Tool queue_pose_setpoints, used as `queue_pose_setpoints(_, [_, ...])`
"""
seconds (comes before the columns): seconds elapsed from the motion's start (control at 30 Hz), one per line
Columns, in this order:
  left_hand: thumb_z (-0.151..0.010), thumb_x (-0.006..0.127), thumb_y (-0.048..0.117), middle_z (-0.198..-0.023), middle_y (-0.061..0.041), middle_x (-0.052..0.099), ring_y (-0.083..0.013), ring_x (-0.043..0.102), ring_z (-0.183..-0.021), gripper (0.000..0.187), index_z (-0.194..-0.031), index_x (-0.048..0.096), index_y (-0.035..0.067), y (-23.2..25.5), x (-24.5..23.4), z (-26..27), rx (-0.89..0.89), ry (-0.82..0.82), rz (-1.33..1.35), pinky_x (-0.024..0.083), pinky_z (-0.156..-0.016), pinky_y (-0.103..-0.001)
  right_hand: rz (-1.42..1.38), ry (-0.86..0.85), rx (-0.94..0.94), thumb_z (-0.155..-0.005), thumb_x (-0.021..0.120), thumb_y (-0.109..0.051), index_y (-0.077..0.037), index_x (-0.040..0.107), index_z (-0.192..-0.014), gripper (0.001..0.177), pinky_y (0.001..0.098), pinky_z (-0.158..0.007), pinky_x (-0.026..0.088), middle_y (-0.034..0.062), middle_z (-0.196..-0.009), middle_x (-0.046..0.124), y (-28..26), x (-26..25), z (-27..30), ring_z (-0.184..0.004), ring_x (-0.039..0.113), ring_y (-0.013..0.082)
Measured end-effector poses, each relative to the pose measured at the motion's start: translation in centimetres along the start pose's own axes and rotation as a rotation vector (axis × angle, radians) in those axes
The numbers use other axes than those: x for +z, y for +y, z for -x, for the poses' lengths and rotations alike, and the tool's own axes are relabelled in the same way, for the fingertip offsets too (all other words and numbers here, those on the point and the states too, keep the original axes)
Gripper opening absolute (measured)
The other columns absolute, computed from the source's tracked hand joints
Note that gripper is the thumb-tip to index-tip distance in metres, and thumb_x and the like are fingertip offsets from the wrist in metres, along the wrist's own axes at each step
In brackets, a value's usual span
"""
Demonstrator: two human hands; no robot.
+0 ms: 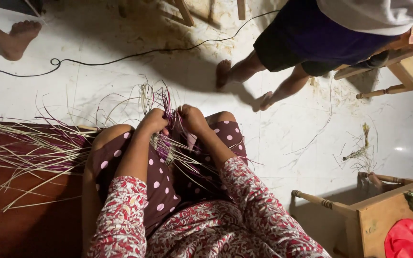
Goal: Weaving thin colored fibers together to create a patterned mat or basket.
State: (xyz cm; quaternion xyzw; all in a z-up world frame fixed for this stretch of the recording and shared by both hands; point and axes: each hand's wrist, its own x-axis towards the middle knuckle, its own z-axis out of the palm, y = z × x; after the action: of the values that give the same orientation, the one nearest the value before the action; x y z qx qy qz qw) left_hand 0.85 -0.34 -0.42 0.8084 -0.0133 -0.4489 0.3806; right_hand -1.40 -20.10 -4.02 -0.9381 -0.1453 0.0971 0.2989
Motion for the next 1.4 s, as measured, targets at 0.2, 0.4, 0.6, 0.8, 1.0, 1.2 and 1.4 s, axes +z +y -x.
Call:
queue_pose_setpoints(0.2, [-0.091, 0.064, 0.023, -0.057, -0.005, 0.072, -0.0184, 0.073, -0.051, 0.031, -0.111, 0.072, 0.002, -1.5, 1.2, -1.8, 0.025, 0.101, 0.026, 0.058, -0.071, -0.03, 0.001, 0.001, 0.079, -0.092, 0.066, -0.026, -0.013, 0.07, -0.092, 0.013, 0.0451, -0.075, 0.06, 0.0093, -0.086, 0.071, -1.0, 1.4, -1.5, -0.085, 0.073, 0.0374])
queue_pose_setpoints(0.4, [-0.092, 0.064, 0.024, -0.058, -0.004, 0.074, -0.0169, 0.074, -0.056, 0.025, -0.104, 0.076, 0.006, -2.2, 0.9, -2.0, 0.016, 0.087, 0.01, 0.057, -0.072, -0.03, -0.021, -0.085, 0.196, -0.091, 0.066, -0.022, -0.009, 0.072, -0.096, 0.015, 0.0532, -0.078, 0.059, 0.0174, -0.088, 0.075, -2.9, -0.6, -0.7, -0.089, 0.073, 0.0442])
queue_pose_setpoints(0.6, [-0.094, 0.054, 0.024, -0.066, -0.009, 0.076, -0.0188, 0.074, -0.058, 0.043, -0.123, 0.067, -0.005, -0.3, -0.1, 0.0, -0.006, 0.036, 0.069, 0.056, -0.072, -0.031, -0.087, -0.08, 0.007, -0.088, 0.067, -0.017, -0.002, 0.066, -0.096, 0.017, 0.0577, -0.076, 0.058, 0.0251, -0.089, 0.069, -3.6, -1.3, 0.7, -0.087, 0.07, 0.0511])
queue_pose_setpoints(0.8, [-0.093, 0.057, 0.021, -0.062, -0.008, 0.075, -0.0186, 0.075, -0.059, 0.036, -0.117, 0.071, -0.001, -0.2, 0.2, -0.2, 0.031, 0.054, -0.001, 0.057, -0.072, -0.033, -0.17, -0.062, 0.062, -0.09, 0.065, -0.014, -0.003, 0.066, -0.097, 0.013, 0.0545, -0.079, 0.057, 0.0212, -0.089, 0.07, -3.6, -2.8, 0.9, -0.093, 0.07, 0.0472])
queue_pose_setpoints(1.0, [-0.089, 0.062, 0.015, -0.06, -0.008, 0.073, -0.0179, 0.074, -0.057, 0.029, -0.111, 0.075, 0.002, -0.2, 0.8, -0.3, 0.058, 0.11, 0.045, 0.056, -0.074, -0.031, -0.023, 0.025, 0.088, -0.09, 0.069, -0.023, -0.012, 0.068, -0.093, 0.011, 0.0471, -0.074, 0.058, 0.0116, -0.087, 0.069, -1.3, 0.4, -1.1, -0.087, 0.072, 0.0379])
queue_pose_setpoints(1.2, [-0.089, 0.06, 0.02, -0.059, -0.005, 0.073, -0.0172, 0.075, -0.061, 0.028, -0.106, 0.075, 0.004, -0.7, 0.6, -0.8, 0.032, 0.095, 0.006, 0.056, -0.078, -0.034, -0.16, -0.082, 0.302, -0.093, 0.066, -0.028, -0.011, 0.075, -0.113, 0.027, 0.0512, -0.09, 0.057, 0.017, -0.103, 0.077, -1.8, -0.2, -0.7, -0.103, 0.073, 0.0404])
queue_pose_setpoints(1.4, [-0.088, 0.055, 0.016, -0.062, -0.01, 0.074, -0.0194, 0.077, -0.068, 0.036, -0.113, 0.074, -0.002, 0.1, 0.4, 0.6, 0.001, 0.086, 0.014, 0.055, -0.087, -0.037, -0.379, 0.025, 0.26, -0.094, 0.07, -0.019, -0.008, 0.07, -0.109, 0.019, 0.0504, -0.094, 0.054, 0.0201, -0.102, 0.075, -2.2, 0.1, 1.7, -0.105, 0.071, 0.0411])
